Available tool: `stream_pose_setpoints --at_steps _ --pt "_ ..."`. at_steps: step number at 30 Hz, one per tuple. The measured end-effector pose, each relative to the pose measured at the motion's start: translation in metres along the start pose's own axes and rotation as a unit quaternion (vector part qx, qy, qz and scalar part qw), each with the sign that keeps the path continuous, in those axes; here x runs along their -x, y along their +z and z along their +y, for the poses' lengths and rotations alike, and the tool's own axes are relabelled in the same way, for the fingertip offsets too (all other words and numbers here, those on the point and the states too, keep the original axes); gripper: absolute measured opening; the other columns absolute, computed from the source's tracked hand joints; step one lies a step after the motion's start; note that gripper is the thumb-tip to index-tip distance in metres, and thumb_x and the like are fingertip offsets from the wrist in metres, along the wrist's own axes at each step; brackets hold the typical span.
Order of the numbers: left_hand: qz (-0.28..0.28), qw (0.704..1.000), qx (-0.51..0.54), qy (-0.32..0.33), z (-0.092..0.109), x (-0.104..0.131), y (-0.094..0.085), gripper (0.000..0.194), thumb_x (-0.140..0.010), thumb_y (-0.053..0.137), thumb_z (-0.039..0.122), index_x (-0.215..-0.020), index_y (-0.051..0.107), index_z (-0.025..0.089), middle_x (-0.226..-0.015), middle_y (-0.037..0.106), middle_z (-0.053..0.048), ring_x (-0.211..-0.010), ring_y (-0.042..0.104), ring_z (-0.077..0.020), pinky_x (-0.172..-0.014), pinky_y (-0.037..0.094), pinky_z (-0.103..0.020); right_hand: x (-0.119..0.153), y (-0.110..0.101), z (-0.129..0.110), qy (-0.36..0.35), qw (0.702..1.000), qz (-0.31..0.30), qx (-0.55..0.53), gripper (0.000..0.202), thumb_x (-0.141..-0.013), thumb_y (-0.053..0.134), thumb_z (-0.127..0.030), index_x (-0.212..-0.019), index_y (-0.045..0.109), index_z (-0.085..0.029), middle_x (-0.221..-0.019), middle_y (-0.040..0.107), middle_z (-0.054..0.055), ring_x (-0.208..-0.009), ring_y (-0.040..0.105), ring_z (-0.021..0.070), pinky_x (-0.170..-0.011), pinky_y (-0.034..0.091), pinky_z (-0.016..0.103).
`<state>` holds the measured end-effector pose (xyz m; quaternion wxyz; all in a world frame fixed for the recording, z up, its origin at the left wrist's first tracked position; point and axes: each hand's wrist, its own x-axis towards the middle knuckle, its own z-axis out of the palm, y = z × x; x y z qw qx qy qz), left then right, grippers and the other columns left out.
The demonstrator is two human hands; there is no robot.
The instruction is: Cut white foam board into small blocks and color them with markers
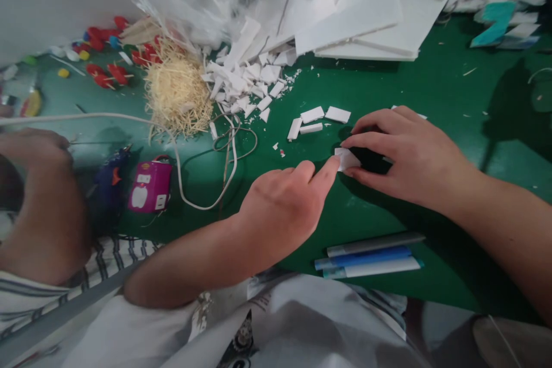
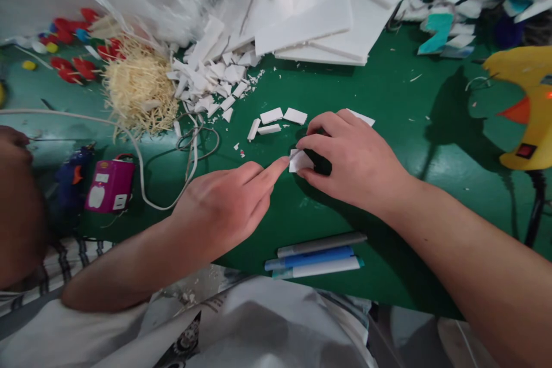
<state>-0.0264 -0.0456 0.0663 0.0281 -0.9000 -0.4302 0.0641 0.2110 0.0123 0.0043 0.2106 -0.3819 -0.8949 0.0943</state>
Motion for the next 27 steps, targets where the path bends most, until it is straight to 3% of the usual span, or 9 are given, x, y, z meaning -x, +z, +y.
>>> stream_pose_setpoints --at_steps 5,10,21,27 --pt "-0.142 0.989 -0.013 -0.026 0.004 -0.016 -0.015 0.058 -0.104 0.049 0.015 -0.161 0.057 0.025 -0.08 0.069 -0.002 -0.063 0.07 -0.0175 -0.049 0.03 -0.03 0.0 0.001 0.002 0.0 1.0 -0.003 -0.012 0.03 -0.1 0.061 -0.045 -0.112 0.081 -0.025 -0.116 0.077 0.012 -0.095 0.069 0.0287 -0.08 0.056 0.047" --pt "-0.192 0.981 -0.017 -0.03 0.005 -0.022 -0.024 0.063 -0.105 0.047 0.016 -0.168 0.047 0.026 -0.085 0.07 -0.004 -0.067 0.071 -0.0186 -0.049 0.019 -0.031 0.0 0.002 0.004 0.008 1.0 -0.01 -0.017 0.033 -0.099 0.062 -0.047 -0.113 0.08 -0.024 -0.115 0.077 0.012 -0.096 0.07 0.0289 -0.083 0.055 0.047" --pt "-0.198 0.979 0.006 -0.041 0.005 -0.025 -0.023 0.066 -0.103 0.051 0.016 -0.169 0.045 0.026 -0.091 0.071 -0.005 -0.072 0.073 -0.0195 -0.05 0.018 -0.03 -0.002 0.003 0.004 0.014 1.0 -0.012 -0.019 0.037 -0.098 0.061 -0.047 -0.116 0.081 -0.022 -0.117 0.078 0.013 -0.097 0.07 0.0289 -0.083 0.056 0.046" --pt "-0.195 0.979 0.023 -0.046 0.002 -0.027 -0.02 0.062 -0.103 0.051 0.016 -0.165 0.05 0.024 -0.1 0.075 -0.006 -0.079 0.076 -0.0208 -0.052 0.031 -0.029 -0.001 0.005 0.004 0.018 1.0 -0.006 -0.01 0.042 -0.098 0.061 -0.048 -0.123 0.08 -0.021 -0.119 0.077 0.014 -0.098 0.069 0.0292 -0.084 0.056 0.046"
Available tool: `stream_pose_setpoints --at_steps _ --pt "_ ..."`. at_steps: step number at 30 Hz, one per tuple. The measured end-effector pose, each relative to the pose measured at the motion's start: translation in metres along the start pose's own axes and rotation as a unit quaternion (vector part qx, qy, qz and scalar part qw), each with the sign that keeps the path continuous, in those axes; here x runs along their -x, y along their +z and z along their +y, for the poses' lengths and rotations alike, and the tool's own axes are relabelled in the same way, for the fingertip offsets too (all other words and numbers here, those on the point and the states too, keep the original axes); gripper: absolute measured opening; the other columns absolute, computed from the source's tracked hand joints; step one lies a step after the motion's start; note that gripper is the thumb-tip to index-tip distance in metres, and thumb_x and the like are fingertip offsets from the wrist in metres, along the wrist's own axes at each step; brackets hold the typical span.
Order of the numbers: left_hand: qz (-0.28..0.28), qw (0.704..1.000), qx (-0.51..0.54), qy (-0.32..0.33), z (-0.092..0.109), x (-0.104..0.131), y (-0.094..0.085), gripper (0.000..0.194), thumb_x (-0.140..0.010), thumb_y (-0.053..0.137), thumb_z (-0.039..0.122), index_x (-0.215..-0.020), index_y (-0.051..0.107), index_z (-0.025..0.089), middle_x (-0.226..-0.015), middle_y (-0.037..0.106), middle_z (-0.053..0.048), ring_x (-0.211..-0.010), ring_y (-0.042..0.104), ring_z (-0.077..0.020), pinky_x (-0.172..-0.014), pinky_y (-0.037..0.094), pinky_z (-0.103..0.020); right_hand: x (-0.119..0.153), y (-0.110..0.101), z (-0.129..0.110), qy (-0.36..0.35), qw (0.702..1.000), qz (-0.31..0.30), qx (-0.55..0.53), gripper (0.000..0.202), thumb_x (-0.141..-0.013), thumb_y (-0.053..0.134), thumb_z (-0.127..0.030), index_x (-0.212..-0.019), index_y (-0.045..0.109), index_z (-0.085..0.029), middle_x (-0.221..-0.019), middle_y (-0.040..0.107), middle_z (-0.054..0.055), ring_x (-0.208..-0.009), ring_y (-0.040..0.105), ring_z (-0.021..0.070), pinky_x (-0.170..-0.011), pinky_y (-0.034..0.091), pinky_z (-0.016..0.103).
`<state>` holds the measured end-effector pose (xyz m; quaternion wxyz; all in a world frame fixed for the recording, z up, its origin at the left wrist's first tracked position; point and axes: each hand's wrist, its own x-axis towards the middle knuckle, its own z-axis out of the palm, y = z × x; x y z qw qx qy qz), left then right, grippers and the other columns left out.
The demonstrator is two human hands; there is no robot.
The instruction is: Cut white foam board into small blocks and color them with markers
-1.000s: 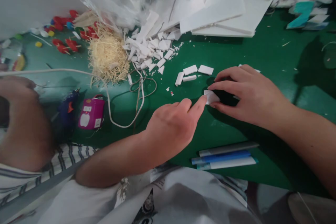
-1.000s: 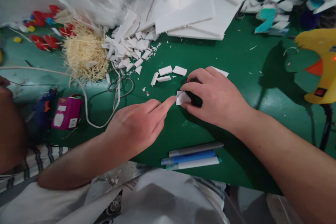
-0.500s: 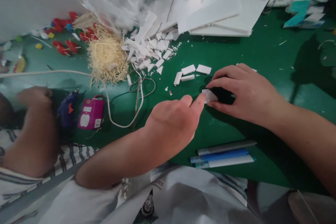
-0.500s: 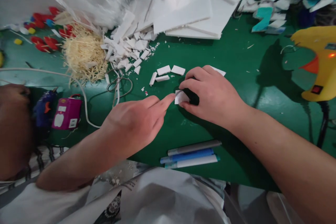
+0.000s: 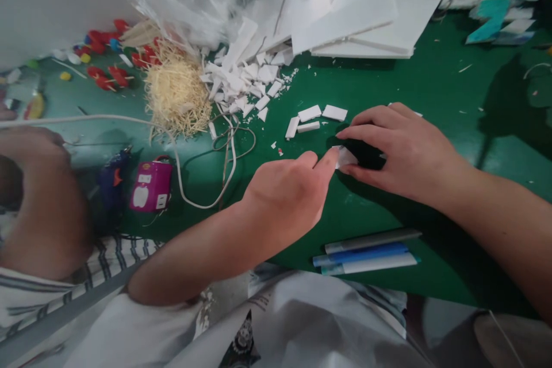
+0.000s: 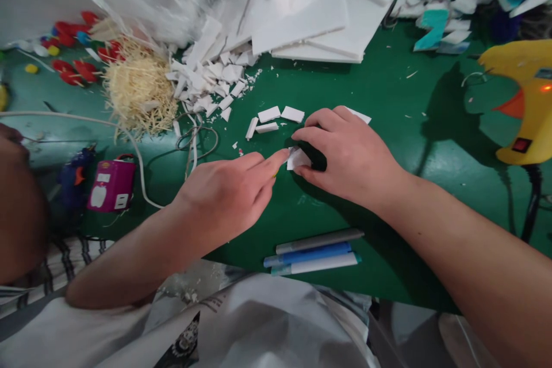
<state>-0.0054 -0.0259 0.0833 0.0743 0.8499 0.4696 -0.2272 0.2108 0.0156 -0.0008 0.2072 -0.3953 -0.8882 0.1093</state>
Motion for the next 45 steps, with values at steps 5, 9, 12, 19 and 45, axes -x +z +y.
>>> stream_pose_setpoints --at_steps 5,9,12,19,45 --pt "0.02 1.0 -0.01 0.003 0.0 0.0 0.003 0.061 -0.104 0.049 0.015 -0.165 0.05 0.023 -0.095 0.075 -0.005 -0.076 0.077 -0.0204 -0.051 0.036 -0.029 0.001 -0.002 0.0 0.017 1.0 -0.012 -0.009 0.04 -0.096 0.064 -0.049 -0.124 0.079 -0.026 -0.121 0.077 0.012 -0.102 0.07 0.0309 -0.087 0.056 0.049" --pt "0.021 1.0 -0.015 0.001 0.003 0.003 0.005 0.061 -0.105 0.05 0.016 -0.166 0.05 0.021 -0.093 0.075 -0.004 -0.073 0.077 -0.0197 -0.051 0.041 -0.028 0.0 -0.002 -0.002 0.017 1.0 -0.015 -0.02 0.039 -0.095 0.066 -0.046 -0.125 0.08 -0.026 -0.124 0.077 0.013 -0.102 0.07 0.0316 -0.088 0.056 0.052" --pt "0.021 1.0 -0.017 0.001 0.006 0.006 0.006 0.061 -0.105 0.05 0.015 -0.166 0.049 0.02 -0.094 0.075 -0.004 -0.071 0.077 -0.0188 -0.051 0.044 -0.028 -0.003 -0.001 -0.002 0.001 0.999 -0.02 -0.028 0.038 -0.095 0.065 -0.043 -0.124 0.08 -0.025 -0.123 0.077 0.014 -0.102 0.071 0.0318 -0.088 0.055 0.052" --pt "0.038 0.999 -0.035 0.018 0.009 0.006 0.006 0.062 -0.103 0.055 0.014 -0.164 0.051 0.017 -0.085 0.074 -0.003 -0.062 0.073 -0.0164 -0.046 0.04 -0.026 -0.005 0.002 -0.002 -0.006 0.999 -0.009 -0.038 0.028 -0.097 0.063 -0.039 -0.111 0.083 -0.026 -0.118 0.077 0.012 -0.1 0.071 0.0303 -0.088 0.054 0.052" --pt "0.059 0.989 -0.11 0.076 0.008 0.023 0.009 0.064 -0.093 0.057 0.003 -0.156 0.06 0.01 -0.07 0.062 0.001 -0.05 0.062 -0.0115 -0.039 0.031 -0.023 -0.003 0.002 -0.013 0.037 0.999 -0.003 -0.039 0.023 -0.096 0.063 -0.038 -0.102 0.082 -0.027 -0.118 0.076 0.012 -0.098 0.069 0.0306 -0.088 0.053 0.054"
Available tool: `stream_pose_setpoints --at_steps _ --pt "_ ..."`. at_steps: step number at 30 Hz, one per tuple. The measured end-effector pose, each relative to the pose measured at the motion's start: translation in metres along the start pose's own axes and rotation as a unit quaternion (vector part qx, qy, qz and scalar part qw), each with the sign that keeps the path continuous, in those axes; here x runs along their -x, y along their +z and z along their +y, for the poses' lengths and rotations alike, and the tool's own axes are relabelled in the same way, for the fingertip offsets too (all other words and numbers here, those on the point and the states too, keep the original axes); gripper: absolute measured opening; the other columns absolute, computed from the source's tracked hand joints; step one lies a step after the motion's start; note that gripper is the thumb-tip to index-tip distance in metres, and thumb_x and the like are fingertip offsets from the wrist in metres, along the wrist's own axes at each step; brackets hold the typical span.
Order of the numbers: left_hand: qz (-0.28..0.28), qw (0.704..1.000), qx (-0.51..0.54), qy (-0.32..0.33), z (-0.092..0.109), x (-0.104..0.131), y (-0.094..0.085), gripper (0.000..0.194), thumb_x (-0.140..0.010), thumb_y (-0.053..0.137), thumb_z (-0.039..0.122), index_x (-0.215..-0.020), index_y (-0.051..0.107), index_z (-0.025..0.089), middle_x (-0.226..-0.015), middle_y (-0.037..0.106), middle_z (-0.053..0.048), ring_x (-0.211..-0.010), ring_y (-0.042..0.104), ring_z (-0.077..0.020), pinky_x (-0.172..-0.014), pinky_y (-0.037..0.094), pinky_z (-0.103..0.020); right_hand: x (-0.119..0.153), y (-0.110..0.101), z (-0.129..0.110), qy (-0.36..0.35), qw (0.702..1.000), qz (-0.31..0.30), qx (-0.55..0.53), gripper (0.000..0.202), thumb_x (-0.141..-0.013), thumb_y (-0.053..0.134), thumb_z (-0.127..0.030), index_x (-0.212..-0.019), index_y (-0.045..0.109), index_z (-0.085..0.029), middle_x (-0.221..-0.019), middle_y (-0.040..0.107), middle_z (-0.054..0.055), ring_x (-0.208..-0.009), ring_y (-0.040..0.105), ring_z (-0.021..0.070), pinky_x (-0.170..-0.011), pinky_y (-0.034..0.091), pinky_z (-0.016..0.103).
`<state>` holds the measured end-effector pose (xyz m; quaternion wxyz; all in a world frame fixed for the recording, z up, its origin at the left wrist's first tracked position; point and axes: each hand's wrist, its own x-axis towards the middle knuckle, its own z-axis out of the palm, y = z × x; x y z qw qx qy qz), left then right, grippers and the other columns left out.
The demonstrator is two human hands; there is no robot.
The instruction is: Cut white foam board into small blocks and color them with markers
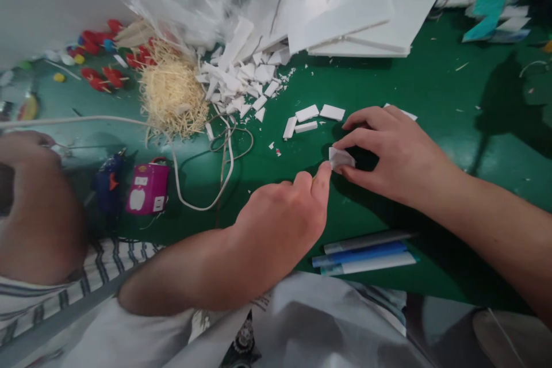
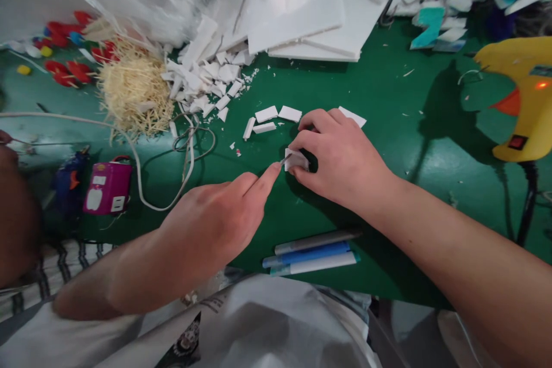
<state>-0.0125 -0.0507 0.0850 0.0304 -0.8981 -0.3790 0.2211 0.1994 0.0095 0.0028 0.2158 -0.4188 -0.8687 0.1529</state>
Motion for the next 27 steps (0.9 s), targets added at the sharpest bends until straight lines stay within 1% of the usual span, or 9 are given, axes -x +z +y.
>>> stream_pose_setpoints --at_steps 6,9,11,14,16,19,21,24,27 --pt "-0.036 0.999 -0.014 0.017 -0.002 0.002 -0.006 0.064 -0.093 0.06 0.006 -0.157 0.06 0.009 -0.066 0.059 0.002 -0.044 0.052 -0.01 -0.039 0.027 -0.024 0.001 0.001 0.0 0.001 1.0 0.0 0.005 0.02 -0.095 0.066 -0.039 -0.1 0.081 -0.027 -0.119 0.076 0.011 -0.1 0.069 0.031 -0.092 0.051 0.056" --pt "-0.039 0.998 -0.025 0.031 -0.001 0.005 -0.004 0.066 -0.092 0.061 0.005 -0.158 0.058 0.008 -0.066 0.06 0.002 -0.042 0.051 -0.0102 -0.038 0.026 -0.025 0.002 0.0 0.0 0.005 1.0 -0.001 0.009 0.02 -0.096 0.067 -0.04 -0.099 0.081 -0.026 -0.119 0.076 0.012 -0.101 0.07 0.0317 -0.094 0.052 0.057" --pt "-0.013 0.999 -0.032 0.031 0.0 0.009 0.001 0.066 -0.089 0.06 0.003 -0.156 0.06 0.007 -0.066 0.062 0.001 -0.041 0.051 -0.0107 -0.037 0.029 -0.025 0.002 0.0 0.0 0.0 1.0 0.001 0.012 0.021 -0.096 0.067 -0.041 -0.1 0.081 -0.026 -0.12 0.076 0.013 -0.102 0.07 0.0324 -0.095 0.053 0.058" --pt "0.079 0.996 -0.035 0.027 0.002 0.017 0.009 0.067 -0.085 0.056 -0.001 -0.151 0.065 0.005 -0.066 0.063 0.001 -0.04 0.051 -0.0115 -0.038 0.036 -0.025 0.002 0.0 0.001 -0.005 1.0 0.003 0.021 0.021 -0.096 0.067 -0.041 -0.1 0.081 -0.025 -0.12 0.077 0.013 -0.103 0.071 0.0329 -0.096 0.053 0.059" --pt "0.124 0.992 -0.023 0.025 0.002 0.022 0.012 0.068 -0.082 0.053 -0.003 -0.148 0.067 0.004 -0.067 0.064 0.0 -0.042 0.055 -0.0121 -0.039 0.041 -0.024 0.003 0.0 0.0 -0.004 1.0 0.0 0.025 0.02 -0.097 0.066 -0.04 -0.1 0.08 -0.026 -0.121 0.077 0.012 -0.103 0.072 0.0335 -0.096 0.054 0.06" --pt "0.133 0.991 -0.01 0.027 0.003 0.027 0.012 0.069 -0.08 0.051 -0.006 -0.145 0.069 0.006 -0.069 0.065 0.0 -0.049 0.062 -0.0133 -0.043 0.048 -0.024 0.004 -0.004 -0.002 0.003 1.0 0.006 0.02 0.02 -0.098 0.064 -0.038 -0.103 0.078 -0.026 -0.122 0.079 0.012 -0.106 0.074 0.0334 -0.095 0.057 0.057" --pt "0.134 0.991 -0.008 0.02 0.003 0.027 0.012 0.065 -0.083 0.053 -0.004 -0.145 0.071 0.01 -0.069 0.065 0.0 -0.053 0.065 -0.0146 -0.046 0.051 -0.025 0.006 -0.007 -0.005 0.024 0.999 0.026 0.017 0.02 -0.098 0.064 -0.037 -0.108 0.077 -0.027 -0.12 0.08 0.01 -0.108 0.076 0.0322 -0.093 0.059 0.053" --pt "0.13 0.991 0.01 0.001 0.004 0.024 0.012 0.055 -0.091 0.062 0.005 -0.144 0.073 0.017 -0.071 0.065 0.001 -0.059 0.068 -0.0169 -0.049 0.052 -0.027 0.007 -0.01 -0.007 0.055 0.997 0.052 0.024 0.021 -0.097 0.065 -0.034 -0.114 0.077 -0.029 -0.115 0.083 0.007 -0.105 0.078 0.0305 -0.089 0.061 0.048" --pt "0.105 0.993 0.056 -0.001 0.001 0.021 0.014 0.049 -0.093 0.072 0.014 -0.142 0.074 0.022 -0.076 0.068 0.001 -0.06 0.069 -0.0168 -0.051 0.049 -0.029 0.007 -0.009 -0.007 0.054 0.997 0.047 0.016 0.023 -0.096 0.066 -0.03 -0.115 0.079 -0.027 -0.104 0.084 0.006 -0.094 0.078 0.0275 -0.08 0.062 0.042"
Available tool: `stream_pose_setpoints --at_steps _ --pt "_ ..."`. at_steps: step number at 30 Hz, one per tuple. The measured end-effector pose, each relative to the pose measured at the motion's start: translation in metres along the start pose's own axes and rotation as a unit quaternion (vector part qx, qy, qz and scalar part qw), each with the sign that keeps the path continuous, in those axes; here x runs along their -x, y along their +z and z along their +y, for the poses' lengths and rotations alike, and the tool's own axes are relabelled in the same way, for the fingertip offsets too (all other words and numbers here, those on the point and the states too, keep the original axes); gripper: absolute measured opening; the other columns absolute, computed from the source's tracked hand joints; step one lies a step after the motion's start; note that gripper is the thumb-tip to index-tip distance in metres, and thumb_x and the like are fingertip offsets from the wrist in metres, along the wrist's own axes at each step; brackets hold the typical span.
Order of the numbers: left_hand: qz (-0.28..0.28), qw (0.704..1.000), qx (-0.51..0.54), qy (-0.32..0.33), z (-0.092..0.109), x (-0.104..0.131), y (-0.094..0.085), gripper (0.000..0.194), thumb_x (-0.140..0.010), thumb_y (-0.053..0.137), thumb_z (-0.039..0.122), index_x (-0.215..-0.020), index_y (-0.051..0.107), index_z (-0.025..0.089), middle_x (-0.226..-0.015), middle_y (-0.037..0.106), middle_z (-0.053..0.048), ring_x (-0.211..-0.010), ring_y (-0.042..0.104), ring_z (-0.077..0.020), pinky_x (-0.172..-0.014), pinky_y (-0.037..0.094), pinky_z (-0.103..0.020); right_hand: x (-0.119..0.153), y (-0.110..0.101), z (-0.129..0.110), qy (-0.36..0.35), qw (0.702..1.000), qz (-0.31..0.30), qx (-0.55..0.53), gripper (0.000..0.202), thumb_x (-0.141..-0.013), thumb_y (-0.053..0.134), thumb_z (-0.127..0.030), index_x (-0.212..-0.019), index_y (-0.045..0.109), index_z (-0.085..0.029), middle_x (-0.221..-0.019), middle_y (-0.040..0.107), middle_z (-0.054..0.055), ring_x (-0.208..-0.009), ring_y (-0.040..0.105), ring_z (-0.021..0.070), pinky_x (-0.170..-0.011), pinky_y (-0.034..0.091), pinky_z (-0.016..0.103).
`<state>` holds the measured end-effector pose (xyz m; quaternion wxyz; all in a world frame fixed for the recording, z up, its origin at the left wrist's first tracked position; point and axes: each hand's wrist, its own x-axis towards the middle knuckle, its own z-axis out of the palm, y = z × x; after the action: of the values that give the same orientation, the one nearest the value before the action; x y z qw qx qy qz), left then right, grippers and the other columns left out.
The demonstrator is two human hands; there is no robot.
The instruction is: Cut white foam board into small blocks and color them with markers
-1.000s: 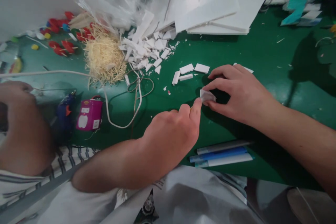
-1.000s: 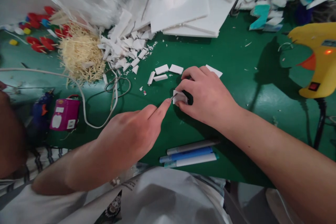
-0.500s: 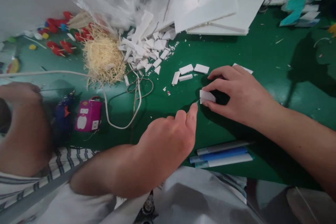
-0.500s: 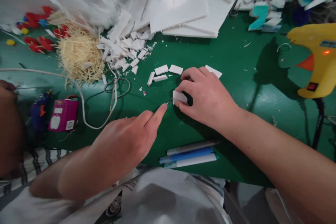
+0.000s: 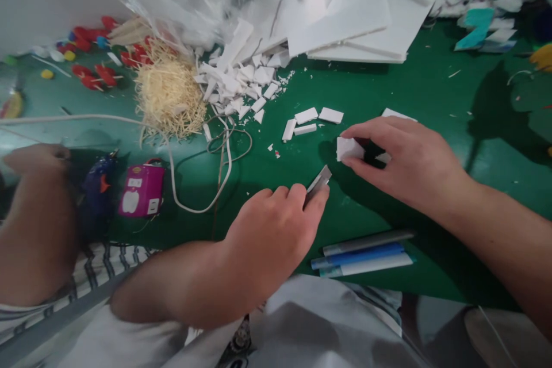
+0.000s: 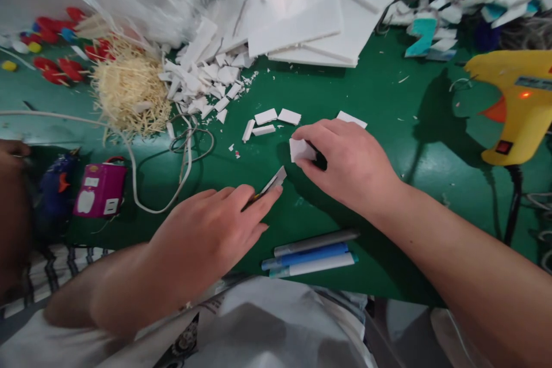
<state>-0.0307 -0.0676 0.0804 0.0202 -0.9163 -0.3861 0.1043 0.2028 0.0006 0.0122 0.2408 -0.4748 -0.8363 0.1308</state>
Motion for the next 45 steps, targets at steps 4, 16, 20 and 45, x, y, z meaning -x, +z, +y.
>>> stream_pose_setpoints --at_steps 4,16,20,45 --pt "0.061 0.993 0.098 -0.017 -0.019 -0.011 0.009 0.032 -0.102 0.072 0.04 -0.122 0.08 0.017 -0.082 0.074 -0.002 -0.068 0.071 -0.0175 -0.056 0.048 -0.029 0.001 -0.001 -0.004 0.014 0.998 0.017 -0.062 0.028 -0.096 0.065 -0.027 -0.119 0.08 -0.027 -0.095 0.082 0.002 -0.077 0.074 0.0185 -0.069 0.06 0.032" --pt "0.207 0.785 0.572 -0.117 -0.036 -0.054 0.03 0.007 -0.085 0.083 0.024 -0.083 0.08 0.019 -0.08 0.08 0.003 -0.062 0.062 -0.0058 -0.059 0.052 -0.016 0.003 -0.012 -0.023 0.035 0.97 0.001 -0.242 0.046 -0.091 0.071 -0.024 -0.135 0.073 -0.039 -0.094 0.08 -0.004 -0.08 0.074 0.0148 -0.078 0.065 0.031" --pt "0.167 0.706 0.67 -0.158 -0.034 -0.057 0.028 0.01 -0.079 0.084 0.026 -0.077 0.078 0.018 -0.066 0.072 0.004 -0.056 0.057 -0.0056 -0.052 0.047 -0.016 0.002 -0.01 -0.023 0.091 0.95 0.013 -0.297 0.044 -0.088 0.078 -0.03 -0.131 0.076 -0.037 -0.091 0.079 -0.004 -0.081 0.074 0.0152 -0.074 0.063 0.031" --pt "0.08 0.586 0.789 -0.167 -0.039 -0.058 0.029 0.024 -0.07 0.096 0.034 -0.074 0.079 0.018 -0.067 0.071 0.003 -0.056 0.058 -0.0066 -0.053 0.047 -0.019 -0.003 -0.022 -0.031 0.198 0.866 -0.021 -0.459 0.026 -0.08 0.086 -0.029 -0.105 0.082 -0.034 -0.082 0.072 -0.004 -0.073 0.067 0.0119 -0.067 0.059 0.027"
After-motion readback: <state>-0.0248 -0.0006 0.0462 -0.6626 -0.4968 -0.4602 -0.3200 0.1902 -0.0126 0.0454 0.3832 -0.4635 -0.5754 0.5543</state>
